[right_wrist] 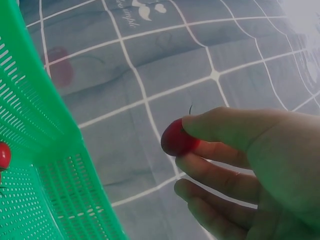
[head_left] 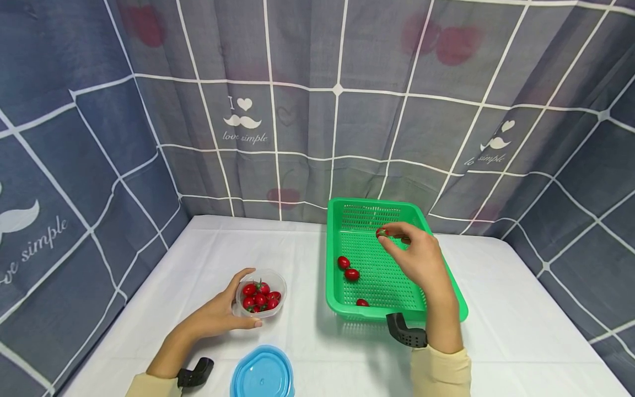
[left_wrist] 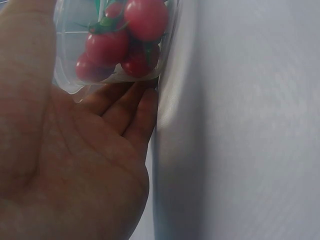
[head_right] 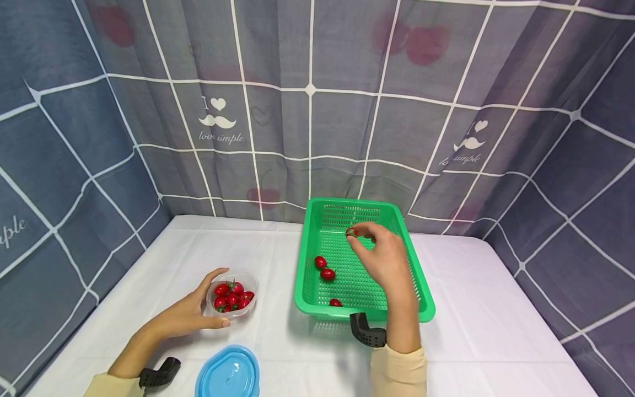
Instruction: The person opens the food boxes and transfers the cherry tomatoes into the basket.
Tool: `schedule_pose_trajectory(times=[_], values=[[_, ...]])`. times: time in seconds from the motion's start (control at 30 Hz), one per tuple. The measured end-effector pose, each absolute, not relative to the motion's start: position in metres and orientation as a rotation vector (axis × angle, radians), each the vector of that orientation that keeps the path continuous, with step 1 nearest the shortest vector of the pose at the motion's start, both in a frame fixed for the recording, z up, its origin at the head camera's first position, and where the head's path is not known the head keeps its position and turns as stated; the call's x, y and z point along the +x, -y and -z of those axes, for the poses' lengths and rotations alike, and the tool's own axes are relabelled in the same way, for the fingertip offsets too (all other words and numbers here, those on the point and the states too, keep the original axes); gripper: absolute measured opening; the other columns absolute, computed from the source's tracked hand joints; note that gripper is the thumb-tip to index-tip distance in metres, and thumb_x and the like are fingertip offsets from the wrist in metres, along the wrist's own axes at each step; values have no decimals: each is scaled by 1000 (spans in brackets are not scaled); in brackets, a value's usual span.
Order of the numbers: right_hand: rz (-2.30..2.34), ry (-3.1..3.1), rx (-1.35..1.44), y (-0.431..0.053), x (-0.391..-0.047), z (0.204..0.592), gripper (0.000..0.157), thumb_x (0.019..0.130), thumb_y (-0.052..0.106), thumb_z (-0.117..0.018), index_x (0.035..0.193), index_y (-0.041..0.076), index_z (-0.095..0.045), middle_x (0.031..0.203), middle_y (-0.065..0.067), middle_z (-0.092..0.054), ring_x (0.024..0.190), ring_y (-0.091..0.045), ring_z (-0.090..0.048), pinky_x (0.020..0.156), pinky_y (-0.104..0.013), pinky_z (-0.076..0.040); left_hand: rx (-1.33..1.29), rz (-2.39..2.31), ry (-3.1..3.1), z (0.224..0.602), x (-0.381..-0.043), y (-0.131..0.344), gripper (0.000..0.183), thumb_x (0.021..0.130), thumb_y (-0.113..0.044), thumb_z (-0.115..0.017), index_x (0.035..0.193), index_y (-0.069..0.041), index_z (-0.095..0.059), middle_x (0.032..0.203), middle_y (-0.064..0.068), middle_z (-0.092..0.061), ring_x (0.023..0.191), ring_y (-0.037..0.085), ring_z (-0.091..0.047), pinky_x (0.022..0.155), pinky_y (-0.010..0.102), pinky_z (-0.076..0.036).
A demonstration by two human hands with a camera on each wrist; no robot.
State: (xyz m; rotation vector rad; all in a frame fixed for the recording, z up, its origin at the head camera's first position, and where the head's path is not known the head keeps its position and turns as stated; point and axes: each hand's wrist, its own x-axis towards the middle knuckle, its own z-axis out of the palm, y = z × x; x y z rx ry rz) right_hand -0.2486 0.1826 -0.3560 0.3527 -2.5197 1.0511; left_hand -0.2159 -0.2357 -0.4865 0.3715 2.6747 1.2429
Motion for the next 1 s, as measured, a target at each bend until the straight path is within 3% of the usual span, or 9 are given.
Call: schedule_pose_trajectory(times=[0.53, 1.0], values=[[-1029, 2588, 267, -189, -248, 360, 26, 98, 30, -71, 120, 16, -74, 113, -6, -76, 111, -34, -70, 97, -50, -51, 356, -1251, -2662, 488, -213, 237, 113, 76, -48, -89, 161, -31, -17, 164, 27, -29, 148, 54, -30, 105, 79, -32], [-1029, 2593, 285, -190, -250, 356, 33, 98, 32, -70, 123, 10, -72, 117, -12, -74, 113, -37, -69, 100, -51, -50, 384, -1275, -2659, 486, -215, 236, 114, 75, -47, -90, 161, -30, -17, 163, 24, -32, 148, 53, -32, 106, 79, -32]])
